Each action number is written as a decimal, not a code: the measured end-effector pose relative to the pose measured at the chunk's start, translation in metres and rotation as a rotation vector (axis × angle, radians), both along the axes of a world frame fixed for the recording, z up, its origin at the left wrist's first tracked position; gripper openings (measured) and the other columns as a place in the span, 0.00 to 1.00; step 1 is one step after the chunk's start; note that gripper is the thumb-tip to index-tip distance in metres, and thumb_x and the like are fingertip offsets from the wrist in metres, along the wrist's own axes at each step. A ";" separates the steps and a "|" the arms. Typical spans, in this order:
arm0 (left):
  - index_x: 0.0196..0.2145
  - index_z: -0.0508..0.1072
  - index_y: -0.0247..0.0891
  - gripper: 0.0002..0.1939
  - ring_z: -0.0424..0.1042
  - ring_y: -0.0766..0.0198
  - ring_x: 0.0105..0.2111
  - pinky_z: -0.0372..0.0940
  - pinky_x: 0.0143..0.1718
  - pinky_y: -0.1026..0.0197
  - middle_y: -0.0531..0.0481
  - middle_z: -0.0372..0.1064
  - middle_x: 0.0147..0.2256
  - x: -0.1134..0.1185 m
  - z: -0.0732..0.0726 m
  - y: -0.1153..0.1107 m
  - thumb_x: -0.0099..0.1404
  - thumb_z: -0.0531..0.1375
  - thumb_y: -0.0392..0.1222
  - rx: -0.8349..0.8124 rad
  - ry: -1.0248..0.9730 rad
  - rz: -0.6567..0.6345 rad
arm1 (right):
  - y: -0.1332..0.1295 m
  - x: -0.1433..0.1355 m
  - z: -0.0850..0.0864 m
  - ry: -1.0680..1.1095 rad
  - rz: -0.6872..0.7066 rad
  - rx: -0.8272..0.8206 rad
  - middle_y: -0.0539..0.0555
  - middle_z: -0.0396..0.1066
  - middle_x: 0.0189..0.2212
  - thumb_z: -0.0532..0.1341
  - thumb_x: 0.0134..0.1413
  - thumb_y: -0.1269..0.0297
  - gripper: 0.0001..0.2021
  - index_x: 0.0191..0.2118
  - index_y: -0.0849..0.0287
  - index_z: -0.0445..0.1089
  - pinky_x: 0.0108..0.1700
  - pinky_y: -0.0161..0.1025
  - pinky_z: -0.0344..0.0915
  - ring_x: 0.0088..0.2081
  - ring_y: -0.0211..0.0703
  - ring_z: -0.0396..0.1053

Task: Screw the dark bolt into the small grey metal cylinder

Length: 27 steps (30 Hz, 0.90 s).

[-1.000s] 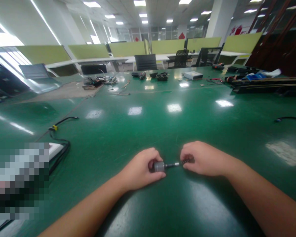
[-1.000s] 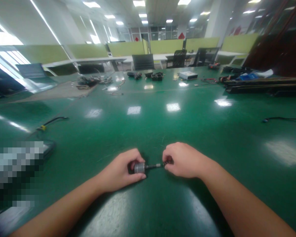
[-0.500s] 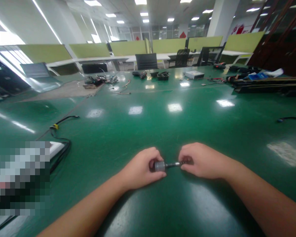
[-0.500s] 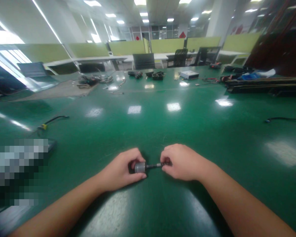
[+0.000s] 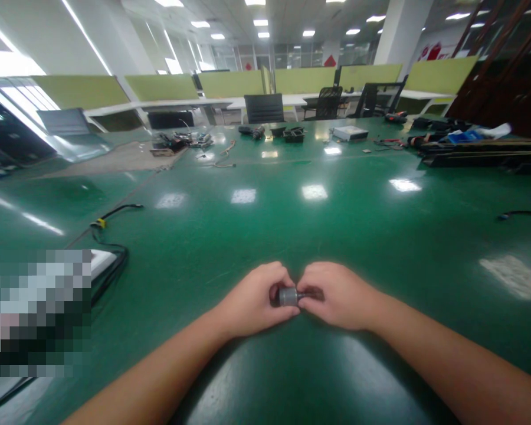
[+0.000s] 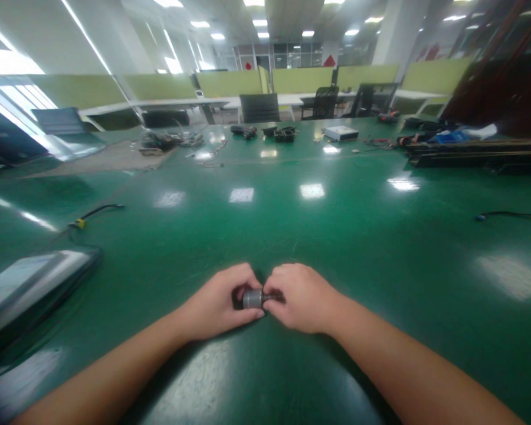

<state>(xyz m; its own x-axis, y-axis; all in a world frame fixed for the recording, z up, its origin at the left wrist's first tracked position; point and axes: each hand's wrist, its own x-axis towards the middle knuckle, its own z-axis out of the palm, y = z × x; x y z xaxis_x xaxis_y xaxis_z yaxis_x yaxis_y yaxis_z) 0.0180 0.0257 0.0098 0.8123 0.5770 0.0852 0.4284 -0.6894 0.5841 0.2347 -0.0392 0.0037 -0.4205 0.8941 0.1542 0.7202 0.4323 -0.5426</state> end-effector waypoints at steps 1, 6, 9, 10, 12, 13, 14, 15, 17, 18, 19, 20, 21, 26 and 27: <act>0.34 0.72 0.37 0.12 0.65 0.63 0.31 0.58 0.33 0.63 0.53 0.66 0.31 0.000 0.000 0.000 0.56 0.69 0.43 -0.006 -0.009 0.007 | 0.001 -0.004 -0.002 0.009 -0.005 0.007 0.52 0.73 0.33 0.65 0.56 0.66 0.03 0.36 0.58 0.76 0.39 0.37 0.59 0.37 0.41 0.68; 0.38 0.74 0.38 0.16 0.66 0.64 0.31 0.59 0.32 0.63 0.52 0.68 0.32 -0.002 -0.001 0.001 0.55 0.71 0.47 -0.046 -0.032 0.011 | 0.001 -0.005 -0.004 0.012 -0.009 0.020 0.52 0.73 0.33 0.65 0.57 0.65 0.03 0.36 0.58 0.76 0.38 0.36 0.59 0.37 0.41 0.67; 0.39 0.74 0.38 0.13 0.67 0.64 0.30 0.59 0.32 0.63 0.52 0.69 0.31 -0.003 0.000 0.001 0.61 0.67 0.47 -0.063 -0.035 -0.007 | -0.001 -0.003 -0.002 0.016 -0.007 0.025 0.52 0.73 0.34 0.64 0.57 0.65 0.04 0.37 0.58 0.76 0.38 0.37 0.59 0.37 0.41 0.67; 0.39 0.74 0.38 0.11 0.67 0.64 0.30 0.60 0.33 0.63 0.52 0.69 0.32 -0.003 0.000 0.001 0.62 0.65 0.46 -0.065 -0.038 -0.010 | -0.002 -0.002 -0.002 0.020 -0.005 0.023 0.52 0.73 0.34 0.65 0.57 0.65 0.04 0.37 0.58 0.76 0.38 0.37 0.59 0.37 0.41 0.67; 0.39 0.74 0.37 0.10 0.67 0.64 0.31 0.60 0.33 0.63 0.52 0.69 0.32 -0.003 0.000 0.000 0.62 0.65 0.43 -0.060 -0.036 -0.004 | -0.002 -0.002 -0.001 0.028 0.004 0.015 0.52 0.73 0.34 0.65 0.57 0.63 0.05 0.38 0.58 0.75 0.38 0.37 0.59 0.37 0.41 0.67; 0.40 0.74 0.37 0.10 0.67 0.64 0.30 0.60 0.33 0.63 0.52 0.69 0.32 -0.003 0.000 0.000 0.61 0.65 0.42 -0.057 -0.029 0.007 | -0.003 -0.002 0.000 0.032 0.006 0.012 0.52 0.73 0.34 0.66 0.56 0.63 0.06 0.38 0.58 0.75 0.38 0.37 0.59 0.37 0.42 0.67; 0.40 0.74 0.38 0.11 0.67 0.64 0.30 0.59 0.32 0.63 0.52 0.69 0.31 -0.003 0.000 0.000 0.60 0.65 0.42 -0.056 -0.017 0.020 | -0.003 -0.002 0.000 0.037 0.005 0.011 0.52 0.73 0.34 0.66 0.55 0.64 0.06 0.38 0.58 0.75 0.38 0.37 0.59 0.37 0.42 0.67; 0.40 0.74 0.38 0.11 0.66 0.64 0.29 0.59 0.32 0.63 0.53 0.68 0.31 -0.002 0.000 0.000 0.59 0.65 0.42 -0.056 -0.005 0.032 | -0.003 -0.002 0.000 0.042 0.004 0.008 0.52 0.73 0.35 0.66 0.55 0.65 0.05 0.38 0.58 0.75 0.39 0.37 0.60 0.38 0.41 0.67; 0.40 0.74 0.38 0.12 0.66 0.64 0.29 0.58 0.31 0.63 0.53 0.68 0.30 -0.002 0.000 0.000 0.59 0.66 0.43 -0.055 0.013 0.045 | -0.003 -0.002 0.001 0.051 -0.002 0.002 0.52 0.73 0.35 0.65 0.55 0.67 0.05 0.38 0.58 0.75 0.39 0.37 0.60 0.38 0.41 0.67; 0.40 0.74 0.38 0.12 0.66 0.64 0.29 0.58 0.31 0.63 0.53 0.68 0.30 -0.001 0.000 0.000 0.58 0.66 0.43 -0.053 0.018 0.044 | -0.003 -0.002 0.001 0.053 -0.003 -0.001 0.52 0.73 0.35 0.65 0.55 0.68 0.05 0.38 0.58 0.75 0.39 0.37 0.60 0.38 0.41 0.67; 0.39 0.74 0.38 0.12 0.66 0.64 0.29 0.58 0.31 0.63 0.53 0.68 0.29 -0.001 0.001 -0.001 0.58 0.66 0.43 -0.052 0.019 0.043 | -0.003 -0.002 0.000 0.055 -0.005 -0.003 0.52 0.73 0.34 0.65 0.55 0.68 0.04 0.38 0.58 0.75 0.39 0.37 0.60 0.38 0.41 0.67; 0.39 0.74 0.38 0.13 0.66 0.64 0.29 0.58 0.31 0.63 0.53 0.68 0.29 0.000 0.001 -0.001 0.57 0.67 0.43 -0.052 0.019 0.042 | -0.003 -0.002 0.000 0.054 -0.007 -0.006 0.52 0.73 0.34 0.65 0.55 0.68 0.04 0.38 0.58 0.75 0.39 0.37 0.60 0.37 0.41 0.67; 0.39 0.74 0.38 0.13 0.66 0.64 0.29 0.58 0.31 0.63 0.54 0.68 0.29 0.000 0.001 -0.001 0.57 0.67 0.43 -0.052 0.019 0.044 | -0.003 -0.003 0.000 0.053 -0.012 -0.008 0.52 0.73 0.34 0.64 0.55 0.68 0.04 0.38 0.58 0.75 0.38 0.37 0.60 0.37 0.41 0.67; 0.37 0.74 0.38 0.13 0.66 0.63 0.29 0.57 0.31 0.62 0.54 0.67 0.27 0.001 0.001 -0.001 0.56 0.68 0.43 -0.056 0.057 0.073 | -0.002 -0.004 -0.001 0.057 -0.024 -0.008 0.52 0.73 0.34 0.64 0.55 0.68 0.04 0.38 0.58 0.74 0.39 0.37 0.60 0.37 0.42 0.67; 0.37 0.74 0.38 0.12 0.65 0.63 0.29 0.56 0.31 0.62 0.54 0.66 0.27 0.000 0.001 -0.001 0.56 0.68 0.43 -0.049 0.056 0.076 | -0.001 -0.004 -0.002 0.062 -0.023 -0.004 0.52 0.73 0.34 0.64 0.55 0.68 0.04 0.38 0.58 0.74 0.39 0.37 0.60 0.37 0.42 0.67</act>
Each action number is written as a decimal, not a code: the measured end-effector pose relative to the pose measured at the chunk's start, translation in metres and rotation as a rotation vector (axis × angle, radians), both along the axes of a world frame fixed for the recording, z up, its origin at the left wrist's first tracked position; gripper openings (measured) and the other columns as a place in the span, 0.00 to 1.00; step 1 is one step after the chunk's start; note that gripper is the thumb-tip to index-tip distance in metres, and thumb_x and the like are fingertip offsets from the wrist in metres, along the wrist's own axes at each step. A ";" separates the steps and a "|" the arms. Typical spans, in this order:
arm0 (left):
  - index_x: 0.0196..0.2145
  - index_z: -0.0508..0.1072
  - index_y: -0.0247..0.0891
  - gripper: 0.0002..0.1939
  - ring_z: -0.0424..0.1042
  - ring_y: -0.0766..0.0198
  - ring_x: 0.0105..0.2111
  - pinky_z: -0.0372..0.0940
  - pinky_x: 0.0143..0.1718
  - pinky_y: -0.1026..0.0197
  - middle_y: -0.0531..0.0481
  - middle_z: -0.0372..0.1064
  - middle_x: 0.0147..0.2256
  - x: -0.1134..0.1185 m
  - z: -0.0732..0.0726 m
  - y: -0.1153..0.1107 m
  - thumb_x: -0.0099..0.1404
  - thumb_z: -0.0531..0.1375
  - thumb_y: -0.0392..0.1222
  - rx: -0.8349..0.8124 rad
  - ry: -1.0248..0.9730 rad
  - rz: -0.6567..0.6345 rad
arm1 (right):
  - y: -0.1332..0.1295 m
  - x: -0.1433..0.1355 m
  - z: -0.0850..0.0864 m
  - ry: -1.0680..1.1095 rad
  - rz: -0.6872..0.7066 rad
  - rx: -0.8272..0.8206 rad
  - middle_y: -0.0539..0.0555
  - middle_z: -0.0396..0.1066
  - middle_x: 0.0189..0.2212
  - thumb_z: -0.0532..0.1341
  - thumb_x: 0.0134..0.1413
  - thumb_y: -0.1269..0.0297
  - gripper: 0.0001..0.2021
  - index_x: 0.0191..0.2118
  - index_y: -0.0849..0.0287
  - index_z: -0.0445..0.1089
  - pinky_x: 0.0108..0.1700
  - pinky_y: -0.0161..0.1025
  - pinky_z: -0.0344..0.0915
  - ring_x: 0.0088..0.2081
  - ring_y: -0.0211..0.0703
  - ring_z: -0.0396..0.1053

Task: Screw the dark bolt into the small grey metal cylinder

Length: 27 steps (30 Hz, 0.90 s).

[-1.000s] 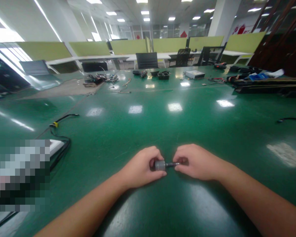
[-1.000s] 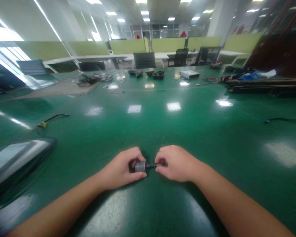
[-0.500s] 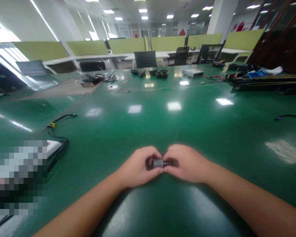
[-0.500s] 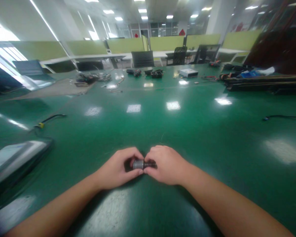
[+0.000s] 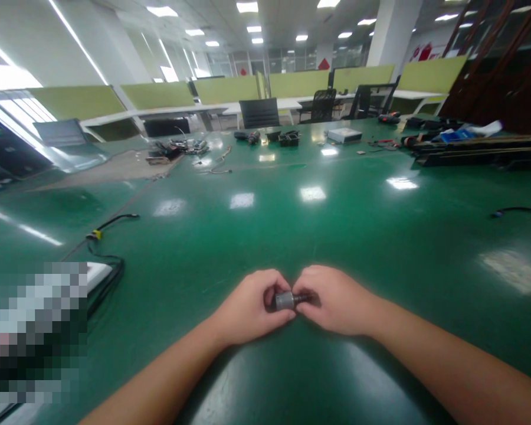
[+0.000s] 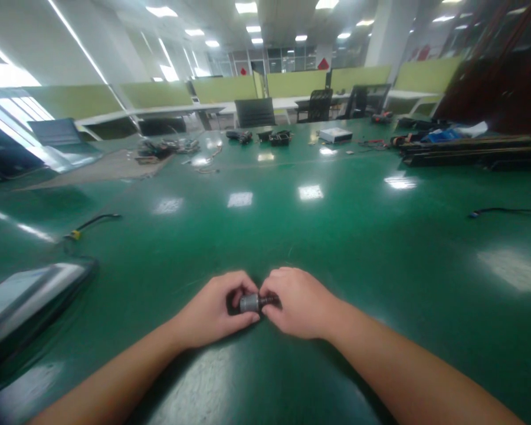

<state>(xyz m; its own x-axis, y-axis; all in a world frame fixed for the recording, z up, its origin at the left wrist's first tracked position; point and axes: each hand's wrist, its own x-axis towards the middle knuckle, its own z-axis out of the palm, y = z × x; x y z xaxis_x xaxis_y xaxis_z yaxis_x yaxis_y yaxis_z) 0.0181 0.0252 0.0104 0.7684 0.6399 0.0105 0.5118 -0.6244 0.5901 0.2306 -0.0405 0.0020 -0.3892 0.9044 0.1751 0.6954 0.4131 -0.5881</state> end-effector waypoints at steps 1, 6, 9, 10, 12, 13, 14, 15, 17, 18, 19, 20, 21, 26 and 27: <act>0.38 0.74 0.38 0.12 0.65 0.62 0.29 0.56 0.32 0.62 0.54 0.67 0.28 0.000 0.000 0.000 0.57 0.67 0.43 0.003 -0.001 -0.002 | 0.000 0.000 0.000 0.002 0.002 0.004 0.52 0.73 0.34 0.64 0.55 0.68 0.04 0.37 0.58 0.74 0.39 0.38 0.60 0.37 0.42 0.67; 0.38 0.73 0.38 0.11 0.66 0.62 0.31 0.57 0.33 0.62 0.53 0.68 0.30 -0.001 0.001 0.001 0.58 0.66 0.42 -0.014 0.002 -0.015 | 0.001 0.000 -0.001 -0.008 -0.006 0.024 0.51 0.72 0.32 0.64 0.55 0.67 0.03 0.36 0.58 0.74 0.39 0.38 0.59 0.36 0.42 0.66; 0.36 0.73 0.38 0.10 0.66 0.61 0.32 0.57 0.33 0.62 0.52 0.68 0.30 0.000 0.002 0.000 0.57 0.66 0.42 0.003 0.000 -0.012 | 0.001 0.000 -0.003 -0.007 0.002 0.035 0.51 0.72 0.32 0.64 0.55 0.67 0.03 0.36 0.58 0.73 0.39 0.38 0.59 0.36 0.41 0.66; 0.36 0.73 0.38 0.09 0.65 0.62 0.31 0.57 0.33 0.62 0.53 0.68 0.30 0.000 0.002 -0.001 0.58 0.66 0.42 0.013 0.000 -0.006 | 0.001 0.000 -0.004 -0.005 0.006 0.037 0.51 0.72 0.32 0.64 0.55 0.67 0.03 0.36 0.58 0.73 0.39 0.38 0.59 0.36 0.41 0.66; 0.36 0.73 0.38 0.10 0.65 0.61 0.31 0.56 0.33 0.62 0.53 0.67 0.29 0.000 0.002 -0.002 0.58 0.66 0.42 0.018 -0.010 0.008 | 0.001 0.000 -0.005 -0.001 0.007 0.035 0.51 0.71 0.32 0.65 0.54 0.68 0.03 0.36 0.58 0.73 0.38 0.37 0.59 0.36 0.41 0.66; 0.36 0.73 0.38 0.10 0.66 0.62 0.31 0.57 0.33 0.62 0.53 0.67 0.29 0.000 0.001 -0.002 0.57 0.66 0.42 0.017 -0.014 0.007 | 0.001 0.000 -0.005 0.000 0.006 0.033 0.51 0.71 0.32 0.65 0.53 0.68 0.03 0.36 0.58 0.73 0.38 0.37 0.58 0.36 0.41 0.66; 0.36 0.73 0.38 0.10 0.66 0.62 0.31 0.57 0.33 0.62 0.53 0.68 0.29 -0.001 0.001 -0.003 0.57 0.66 0.42 0.016 -0.022 0.005 | 0.001 0.000 -0.005 0.000 0.004 0.032 0.50 0.71 0.31 0.65 0.53 0.68 0.03 0.35 0.58 0.73 0.38 0.37 0.58 0.35 0.41 0.66; 0.36 0.73 0.38 0.10 0.66 0.62 0.31 0.57 0.33 0.62 0.53 0.68 0.29 -0.001 0.001 -0.003 0.57 0.66 0.42 0.014 -0.029 0.002 | 0.000 0.000 -0.005 -0.003 0.003 0.032 0.50 0.70 0.31 0.65 0.53 0.68 0.03 0.35 0.58 0.73 0.37 0.37 0.58 0.35 0.41 0.65; 0.36 0.73 0.38 0.10 0.66 0.62 0.31 0.57 0.33 0.62 0.54 0.68 0.29 -0.001 0.002 -0.003 0.57 0.67 0.42 0.010 -0.042 -0.005 | 0.000 0.000 -0.005 -0.012 0.008 0.034 0.50 0.70 0.30 0.65 0.54 0.68 0.02 0.35 0.58 0.73 0.37 0.37 0.57 0.35 0.41 0.65; 0.35 0.73 0.38 0.10 0.67 0.62 0.31 0.57 0.33 0.62 0.53 0.68 0.29 0.000 0.002 -0.003 0.56 0.67 0.42 0.007 -0.046 -0.005 | 0.000 0.000 -0.005 -0.016 0.010 0.034 0.50 0.70 0.30 0.65 0.55 0.68 0.02 0.35 0.58 0.73 0.37 0.37 0.57 0.35 0.41 0.65; 0.35 0.73 0.38 0.10 0.67 0.62 0.31 0.57 0.34 0.62 0.53 0.68 0.29 0.000 0.002 -0.003 0.56 0.68 0.41 0.004 -0.050 -0.003 | 0.000 0.001 -0.005 -0.020 0.012 0.034 0.51 0.70 0.30 0.65 0.55 0.68 0.02 0.35 0.58 0.73 0.37 0.37 0.57 0.35 0.41 0.65; 0.35 0.73 0.38 0.10 0.67 0.62 0.31 0.57 0.34 0.62 0.53 0.68 0.30 0.000 0.002 -0.003 0.56 0.68 0.41 0.003 -0.052 0.001 | 0.000 0.001 -0.004 -0.021 0.012 0.035 0.51 0.70 0.30 0.65 0.55 0.68 0.02 0.35 0.58 0.73 0.37 0.37 0.57 0.34 0.41 0.65; 0.35 0.73 0.38 0.10 0.67 0.62 0.31 0.57 0.34 0.62 0.53 0.68 0.30 0.000 0.002 -0.003 0.56 0.68 0.41 0.002 -0.052 0.003 | 0.000 0.001 -0.004 -0.022 0.012 0.035 0.51 0.70 0.30 0.65 0.55 0.68 0.01 0.35 0.58 0.73 0.37 0.37 0.57 0.34 0.41 0.65; 0.36 0.72 0.38 0.10 0.66 0.62 0.30 0.56 0.33 0.62 0.54 0.67 0.29 0.000 0.002 -0.003 0.57 0.67 0.42 0.007 -0.022 0.002 | 0.000 0.003 -0.003 -0.016 0.028 0.030 0.50 0.70 0.30 0.65 0.55 0.68 0.02 0.35 0.59 0.73 0.37 0.37 0.57 0.34 0.40 0.65; 0.36 0.72 0.38 0.10 0.66 0.62 0.30 0.56 0.33 0.62 0.54 0.67 0.29 0.000 0.002 -0.003 0.58 0.67 0.42 0.007 -0.020 0.001 | 0.000 0.003 -0.003 -0.018 0.030 0.027 0.50 0.70 0.30 0.65 0.55 0.68 0.02 0.35 0.59 0.73 0.37 0.37 0.57 0.34 0.40 0.65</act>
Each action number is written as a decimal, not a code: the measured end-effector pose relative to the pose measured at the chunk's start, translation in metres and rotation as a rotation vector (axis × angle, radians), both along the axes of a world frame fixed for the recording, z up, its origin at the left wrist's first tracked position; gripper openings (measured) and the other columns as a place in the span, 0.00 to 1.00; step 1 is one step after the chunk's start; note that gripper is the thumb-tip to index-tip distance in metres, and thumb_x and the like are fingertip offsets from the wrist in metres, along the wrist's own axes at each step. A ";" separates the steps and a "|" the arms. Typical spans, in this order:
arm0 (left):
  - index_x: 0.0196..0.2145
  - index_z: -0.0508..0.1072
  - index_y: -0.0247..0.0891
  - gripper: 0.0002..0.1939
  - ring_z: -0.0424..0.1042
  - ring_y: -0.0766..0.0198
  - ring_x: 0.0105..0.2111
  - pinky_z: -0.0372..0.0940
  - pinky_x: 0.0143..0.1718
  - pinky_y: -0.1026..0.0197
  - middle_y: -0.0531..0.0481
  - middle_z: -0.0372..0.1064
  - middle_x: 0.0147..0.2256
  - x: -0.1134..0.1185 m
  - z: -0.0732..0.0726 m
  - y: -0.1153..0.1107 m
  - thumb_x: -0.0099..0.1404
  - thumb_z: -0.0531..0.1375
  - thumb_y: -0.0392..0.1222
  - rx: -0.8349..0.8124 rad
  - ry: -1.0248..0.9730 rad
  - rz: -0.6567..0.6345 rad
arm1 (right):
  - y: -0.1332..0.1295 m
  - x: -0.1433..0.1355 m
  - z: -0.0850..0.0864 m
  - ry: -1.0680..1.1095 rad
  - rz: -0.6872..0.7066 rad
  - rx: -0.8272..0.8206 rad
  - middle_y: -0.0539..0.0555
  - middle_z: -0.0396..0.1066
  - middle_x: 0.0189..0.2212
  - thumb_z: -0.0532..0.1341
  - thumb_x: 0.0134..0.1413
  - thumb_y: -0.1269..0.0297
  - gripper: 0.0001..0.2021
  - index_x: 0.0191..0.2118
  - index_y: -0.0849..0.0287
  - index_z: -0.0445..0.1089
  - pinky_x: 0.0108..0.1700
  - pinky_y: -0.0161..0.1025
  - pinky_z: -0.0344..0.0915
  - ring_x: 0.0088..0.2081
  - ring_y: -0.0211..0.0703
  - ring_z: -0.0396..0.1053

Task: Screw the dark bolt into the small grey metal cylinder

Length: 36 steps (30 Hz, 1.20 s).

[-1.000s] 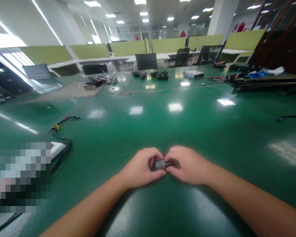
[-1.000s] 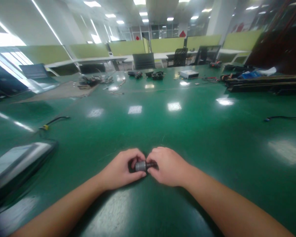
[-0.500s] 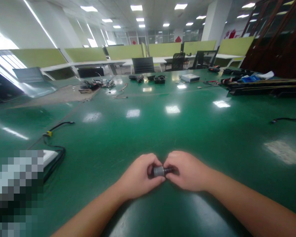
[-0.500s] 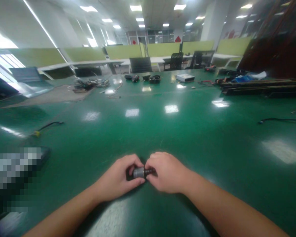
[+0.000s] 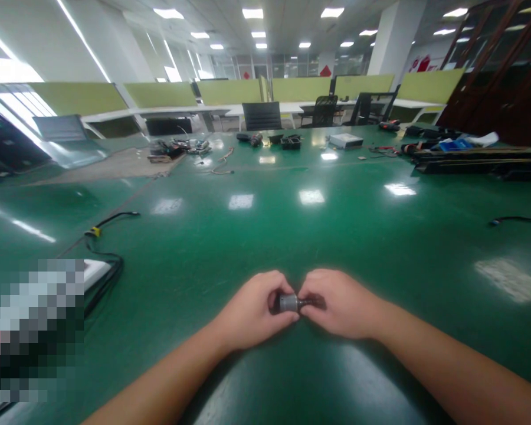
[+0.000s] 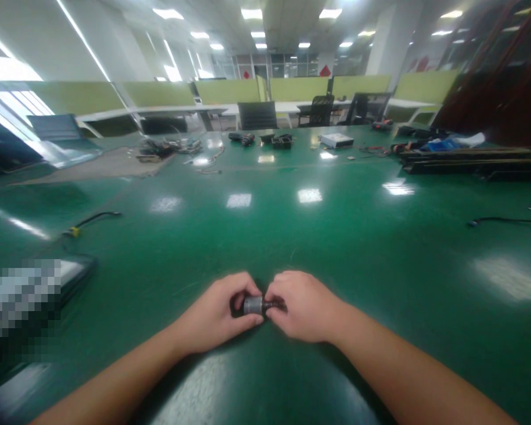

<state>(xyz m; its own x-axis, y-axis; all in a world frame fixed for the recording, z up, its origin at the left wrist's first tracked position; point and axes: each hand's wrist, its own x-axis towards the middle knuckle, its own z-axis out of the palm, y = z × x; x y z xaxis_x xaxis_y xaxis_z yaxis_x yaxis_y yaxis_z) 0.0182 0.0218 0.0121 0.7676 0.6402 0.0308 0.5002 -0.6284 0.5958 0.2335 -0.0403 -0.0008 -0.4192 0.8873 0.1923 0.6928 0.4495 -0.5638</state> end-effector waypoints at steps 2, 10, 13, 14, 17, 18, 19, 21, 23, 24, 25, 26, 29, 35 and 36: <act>0.36 0.72 0.38 0.10 0.66 0.62 0.31 0.56 0.33 0.62 0.54 0.67 0.29 0.000 0.000 0.000 0.58 0.67 0.41 -0.001 -0.001 -0.004 | 0.000 0.001 0.001 -0.006 -0.001 -0.004 0.50 0.70 0.30 0.64 0.56 0.67 0.02 0.34 0.59 0.73 0.37 0.36 0.57 0.34 0.39 0.65; 0.36 0.73 0.38 0.10 0.66 0.62 0.32 0.57 0.34 0.61 0.53 0.67 0.30 0.000 0.001 0.000 0.57 0.68 0.41 -0.002 0.004 -0.018 | -0.002 0.002 0.002 -0.022 0.005 -0.005 0.50 0.69 0.30 0.64 0.56 0.67 0.02 0.34 0.59 0.73 0.36 0.36 0.56 0.33 0.39 0.64; 0.36 0.73 0.38 0.10 0.66 0.62 0.32 0.57 0.34 0.62 0.53 0.67 0.30 0.000 0.000 0.000 0.57 0.68 0.42 0.001 0.005 -0.019 | -0.001 0.003 0.003 -0.029 -0.001 -0.006 0.50 0.69 0.29 0.64 0.55 0.67 0.02 0.34 0.59 0.73 0.36 0.36 0.56 0.33 0.39 0.64; 0.35 0.72 0.38 0.10 0.66 0.62 0.32 0.57 0.34 0.62 0.53 0.67 0.31 0.000 0.000 0.000 0.58 0.67 0.42 0.002 0.005 -0.018 | -0.001 0.003 0.003 -0.034 -0.004 -0.006 0.50 0.69 0.29 0.64 0.55 0.67 0.02 0.34 0.58 0.73 0.36 0.36 0.55 0.32 0.39 0.64; 0.36 0.72 0.38 0.09 0.66 0.62 0.32 0.57 0.34 0.62 0.53 0.67 0.30 0.000 0.000 0.000 0.58 0.67 0.42 0.003 0.005 -0.017 | -0.002 0.004 0.005 -0.043 -0.015 -0.004 0.50 0.69 0.29 0.64 0.55 0.67 0.02 0.33 0.59 0.73 0.36 0.36 0.55 0.32 0.39 0.63; 0.36 0.72 0.38 0.09 0.66 0.62 0.32 0.57 0.34 0.62 0.53 0.67 0.30 0.000 0.000 0.000 0.59 0.67 0.42 0.004 0.008 -0.014 | -0.002 0.004 0.006 -0.042 -0.016 -0.004 0.50 0.69 0.29 0.64 0.55 0.67 0.01 0.33 0.59 0.73 0.36 0.36 0.55 0.32 0.39 0.63; 0.36 0.72 0.38 0.09 0.66 0.62 0.31 0.57 0.33 0.62 0.53 0.66 0.30 0.000 -0.001 0.000 0.59 0.67 0.42 0.009 0.004 -0.005 | -0.003 0.004 0.006 -0.039 -0.016 -0.004 0.50 0.70 0.29 0.65 0.55 0.68 0.01 0.33 0.59 0.73 0.35 0.36 0.55 0.32 0.39 0.63; 0.36 0.72 0.38 0.09 0.66 0.62 0.31 0.57 0.33 0.62 0.53 0.66 0.30 0.000 -0.001 0.000 0.59 0.66 0.42 0.010 0.004 -0.009 | -0.004 0.005 0.007 -0.035 -0.015 -0.004 0.50 0.70 0.30 0.65 0.55 0.68 0.01 0.34 0.59 0.73 0.35 0.36 0.55 0.32 0.39 0.64; 0.36 0.72 0.38 0.09 0.65 0.62 0.31 0.57 0.33 0.62 0.53 0.66 0.30 0.000 -0.001 0.000 0.59 0.66 0.42 0.014 0.001 -0.012 | -0.004 0.005 0.007 -0.035 -0.014 -0.005 0.50 0.70 0.30 0.65 0.55 0.68 0.02 0.34 0.59 0.73 0.35 0.36 0.55 0.32 0.39 0.64; 0.36 0.72 0.38 0.09 0.65 0.62 0.31 0.57 0.33 0.62 0.53 0.66 0.30 0.000 0.000 0.000 0.59 0.66 0.42 0.015 -0.001 -0.014 | -0.004 0.005 0.008 -0.037 -0.014 -0.007 0.50 0.70 0.30 0.65 0.55 0.68 0.02 0.34 0.59 0.73 0.35 0.36 0.55 0.32 0.39 0.64; 0.36 0.72 0.38 0.09 0.65 0.63 0.31 0.57 0.33 0.62 0.53 0.66 0.30 0.000 0.000 0.000 0.59 0.66 0.42 0.015 -0.001 -0.014 | -0.004 0.005 0.008 -0.041 -0.013 -0.009 0.50 0.70 0.30 0.65 0.55 0.68 0.02 0.34 0.59 0.73 0.35 0.36 0.55 0.32 0.39 0.64; 0.36 0.72 0.38 0.09 0.65 0.63 0.31 0.57 0.33 0.62 0.53 0.66 0.30 0.000 0.000 0.000 0.59 0.66 0.42 0.014 -0.001 -0.015 | -0.003 0.005 0.008 -0.044 -0.012 -0.011 0.50 0.70 0.30 0.65 0.55 0.68 0.02 0.34 0.59 0.74 0.35 0.36 0.55 0.32 0.39 0.64; 0.36 0.73 0.38 0.09 0.65 0.62 0.31 0.57 0.33 0.62 0.53 0.66 0.30 -0.001 -0.001 0.000 0.59 0.67 0.43 0.017 -0.001 -0.016 | -0.003 0.006 0.009 -0.053 -0.010 -0.009 0.50 0.70 0.30 0.65 0.55 0.67 0.02 0.35 0.59 0.74 0.35 0.36 0.56 0.32 0.39 0.64; 0.36 0.73 0.38 0.11 0.65 0.62 0.31 0.57 0.33 0.62 0.53 0.66 0.30 -0.001 -0.001 0.000 0.59 0.67 0.44 0.016 0.006 -0.015 | -0.004 0.009 0.009 -0.081 -0.010 -0.016 0.50 0.70 0.30 0.65 0.55 0.67 0.02 0.34 0.59 0.74 0.35 0.36 0.55 0.32 0.39 0.64; 0.36 0.73 0.38 0.11 0.66 0.62 0.31 0.57 0.33 0.62 0.53 0.66 0.30 -0.001 -0.001 0.000 0.59 0.67 0.44 0.015 0.007 -0.014 | -0.004 0.010 0.009 -0.080 -0.010 -0.016 0.50 0.70 0.30 0.65 0.55 0.67 0.02 0.34 0.59 0.74 0.35 0.36 0.55 0.32 0.39 0.64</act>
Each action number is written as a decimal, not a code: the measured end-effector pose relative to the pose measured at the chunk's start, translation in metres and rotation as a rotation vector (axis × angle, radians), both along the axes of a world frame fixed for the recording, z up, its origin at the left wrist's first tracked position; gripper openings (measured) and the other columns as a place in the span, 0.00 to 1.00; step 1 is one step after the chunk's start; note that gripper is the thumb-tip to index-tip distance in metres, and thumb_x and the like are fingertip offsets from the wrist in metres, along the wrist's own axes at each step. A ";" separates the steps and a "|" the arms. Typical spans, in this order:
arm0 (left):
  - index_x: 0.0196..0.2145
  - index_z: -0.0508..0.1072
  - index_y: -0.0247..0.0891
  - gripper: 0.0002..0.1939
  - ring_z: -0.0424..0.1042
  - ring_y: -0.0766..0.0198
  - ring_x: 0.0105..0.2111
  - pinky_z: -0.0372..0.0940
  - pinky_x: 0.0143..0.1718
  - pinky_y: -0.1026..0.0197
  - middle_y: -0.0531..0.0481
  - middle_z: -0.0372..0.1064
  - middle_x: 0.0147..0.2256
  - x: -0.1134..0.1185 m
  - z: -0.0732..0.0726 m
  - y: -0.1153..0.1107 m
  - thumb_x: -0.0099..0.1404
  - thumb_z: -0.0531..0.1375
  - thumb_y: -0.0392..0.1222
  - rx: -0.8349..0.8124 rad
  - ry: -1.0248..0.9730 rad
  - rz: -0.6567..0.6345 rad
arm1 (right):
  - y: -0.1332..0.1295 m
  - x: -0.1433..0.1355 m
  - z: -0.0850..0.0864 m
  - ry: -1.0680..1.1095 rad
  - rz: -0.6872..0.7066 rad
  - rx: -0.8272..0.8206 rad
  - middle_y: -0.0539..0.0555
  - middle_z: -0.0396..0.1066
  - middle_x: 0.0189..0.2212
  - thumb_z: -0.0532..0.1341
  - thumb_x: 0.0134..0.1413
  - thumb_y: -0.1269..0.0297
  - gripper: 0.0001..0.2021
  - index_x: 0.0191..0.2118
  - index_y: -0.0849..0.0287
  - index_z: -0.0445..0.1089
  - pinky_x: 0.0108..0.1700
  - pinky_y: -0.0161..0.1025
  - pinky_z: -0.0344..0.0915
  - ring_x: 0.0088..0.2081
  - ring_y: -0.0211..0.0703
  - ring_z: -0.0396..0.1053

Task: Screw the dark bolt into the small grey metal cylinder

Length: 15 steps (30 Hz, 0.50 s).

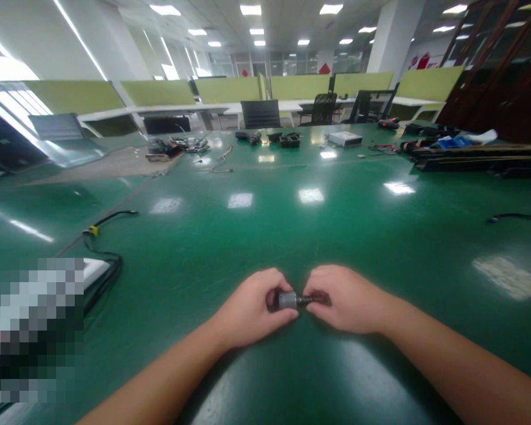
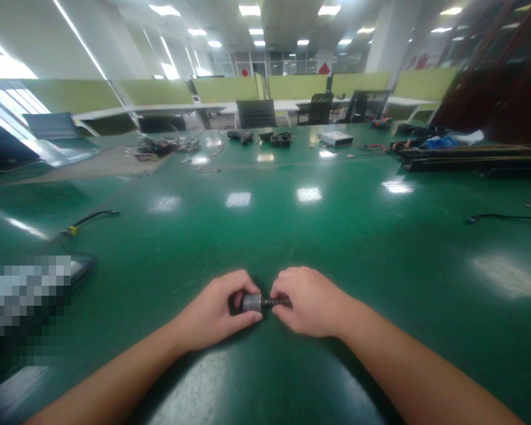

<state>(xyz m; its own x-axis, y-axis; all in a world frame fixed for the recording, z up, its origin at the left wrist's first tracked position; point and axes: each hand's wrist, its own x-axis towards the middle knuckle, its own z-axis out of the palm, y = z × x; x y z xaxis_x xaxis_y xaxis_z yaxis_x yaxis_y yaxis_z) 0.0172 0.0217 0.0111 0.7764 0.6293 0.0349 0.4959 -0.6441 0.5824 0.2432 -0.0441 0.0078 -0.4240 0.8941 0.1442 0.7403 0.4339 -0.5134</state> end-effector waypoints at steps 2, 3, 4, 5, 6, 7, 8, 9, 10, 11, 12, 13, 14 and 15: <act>0.36 0.73 0.38 0.10 0.66 0.62 0.31 0.57 0.33 0.62 0.53 0.66 0.30 0.000 0.000 0.000 0.59 0.67 0.44 -0.003 -0.001 -0.008 | 0.000 0.001 0.000 0.002 -0.003 -0.001 0.50 0.70 0.30 0.65 0.55 0.67 0.02 0.34 0.58 0.74 0.35 0.36 0.55 0.32 0.38 0.64; 0.37 0.73 0.38 0.10 0.66 0.63 0.31 0.57 0.33 0.62 0.53 0.67 0.30 0.000 0.001 0.001 0.59 0.67 0.43 -0.004 -0.001 -0.010 | 0.000 0.001 0.000 0.001 -0.005 -0.002 0.50 0.70 0.29 0.65 0.54 0.67 0.02 0.34 0.58 0.74 0.35 0.36 0.55 0.32 0.38 0.63; 0.37 0.73 0.38 0.10 0.66 0.63 0.31 0.57 0.33 0.62 0.54 0.67 0.30 0.000 0.000 0.001 0.59 0.67 0.43 -0.003 -0.001 -0.008 | 0.000 0.001 0.000 0.000 -0.007 -0.004 0.50 0.70 0.29 0.65 0.54 0.66 0.02 0.34 0.58 0.74 0.35 0.36 0.55 0.32 0.38 0.63; 0.37 0.73 0.38 0.10 0.66 0.63 0.30 0.57 0.33 0.62 0.54 0.66 0.30 0.000 0.000 0.001 0.59 0.67 0.43 -0.004 0.000 -0.007 | 0.000 0.001 0.000 -0.003 -0.007 -0.006 0.49 0.70 0.29 0.65 0.54 0.66 0.02 0.34 0.58 0.74 0.35 0.36 0.55 0.32 0.38 0.63; 0.37 0.73 0.38 0.10 0.66 0.63 0.30 0.57 0.32 0.62 0.54 0.66 0.30 0.000 0.000 0.001 0.59 0.67 0.43 -0.004 0.001 -0.005 | 0.000 0.001 0.000 -0.007 -0.007 -0.007 0.49 0.70 0.30 0.65 0.55 0.66 0.02 0.34 0.58 0.74 0.35 0.36 0.55 0.32 0.38 0.63; 0.36 0.73 0.38 0.10 0.65 0.63 0.30 0.57 0.32 0.62 0.54 0.66 0.30 0.000 0.000 0.001 0.59 0.67 0.43 -0.005 0.002 -0.004 | 0.000 0.001 0.001 -0.010 -0.006 -0.008 0.50 0.70 0.30 0.65 0.55 0.66 0.02 0.35 0.58 0.74 0.35 0.36 0.55 0.32 0.38 0.63; 0.36 0.73 0.38 0.10 0.65 0.63 0.30 0.57 0.32 0.62 0.54 0.66 0.29 0.000 -0.001 0.001 0.59 0.67 0.43 -0.006 0.001 -0.004 | 0.000 0.001 0.001 -0.014 -0.004 -0.009 0.50 0.71 0.30 0.65 0.55 0.66 0.02 0.35 0.58 0.74 0.35 0.36 0.55 0.32 0.39 0.64; 0.36 0.73 0.38 0.10 0.65 0.63 0.30 0.57 0.32 0.62 0.54 0.66 0.29 0.000 -0.001 0.001 0.59 0.67 0.43 -0.007 0.000 -0.005 | 0.000 0.001 0.001 -0.016 -0.003 -0.009 0.50 0.71 0.30 0.65 0.55 0.66 0.03 0.35 0.58 0.74 0.35 0.36 0.55 0.32 0.39 0.64; 0.36 0.72 0.39 0.10 0.65 0.63 0.30 0.57 0.32 0.62 0.54 0.66 0.29 0.000 -0.002 0.001 0.59 0.67 0.43 -0.008 -0.001 -0.005 | 0.000 0.001 0.001 -0.018 -0.003 -0.009 0.50 0.71 0.30 0.64 0.55 0.66 0.03 0.35 0.58 0.74 0.35 0.36 0.55 0.32 0.39 0.64; 0.36 0.72 0.39 0.10 0.66 0.63 0.30 0.57 0.32 0.62 0.54 0.66 0.29 0.000 -0.002 0.001 0.59 0.67 0.43 -0.009 -0.002 -0.004 | 0.000 0.002 0.002 -0.019 -0.004 -0.009 0.50 0.71 0.30 0.65 0.55 0.66 0.03 0.35 0.58 0.74 0.35 0.36 0.55 0.32 0.39 0.64; 0.36 0.72 0.39 0.10 0.66 0.63 0.30 0.57 0.32 0.62 0.54 0.66 0.29 0.000 -0.002 0.001 0.59 0.67 0.43 -0.011 -0.002 -0.003 | 0.000 0.002 0.002 -0.020 -0.005 -0.010 0.50 0.71 0.30 0.65 0.55 0.66 0.02 0.34 0.58 0.74 0.35 0.36 0.55 0.32 0.39 0.64; 0.36 0.72 0.39 0.10 0.66 0.63 0.30 0.57 0.32 0.63 0.54 0.66 0.29 0.000 -0.002 0.001 0.59 0.67 0.44 -0.012 -0.002 -0.003 | 0.000 0.002 0.002 -0.022 -0.006 -0.011 0.50 0.71 0.30 0.65 0.55 0.66 0.02 0.34 0.58 0.74 0.35 0.36 0.55 0.32 0.39 0.64; 0.36 0.72 0.39 0.10 0.66 0.63 0.30 0.57 0.32 0.63 0.54 0.66 0.29 0.000 -0.002 0.001 0.59 0.67 0.44 -0.013 -0.001 -0.003 | -0.001 0.003 0.003 -0.026 -0.009 -0.012 0.50 0.71 0.30 0.65 0.55 0.66 0.02 0.34 0.58 0.74 0.35 0.36 0.55 0.32 0.39 0.64; 0.36 0.72 0.39 0.10 0.66 0.63 0.30 0.57 0.32 0.63 0.54 0.66 0.29 0.000 -0.001 0.001 0.59 0.67 0.44 -0.013 0.000 -0.003 | -0.001 0.003 0.003 -0.030 -0.010 -0.013 0.50 0.71 0.30 0.65 0.55 0.66 0.02 0.34 0.58 0.74 0.35 0.36 0.55 0.32 0.39 0.64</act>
<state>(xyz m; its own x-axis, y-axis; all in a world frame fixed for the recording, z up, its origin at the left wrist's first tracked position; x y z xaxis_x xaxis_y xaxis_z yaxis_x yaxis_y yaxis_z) 0.0171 0.0227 0.0099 0.7783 0.6273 0.0263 0.4941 -0.6378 0.5908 0.2466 -0.0449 0.0110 -0.4186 0.9002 0.1200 0.7597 0.4195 -0.4969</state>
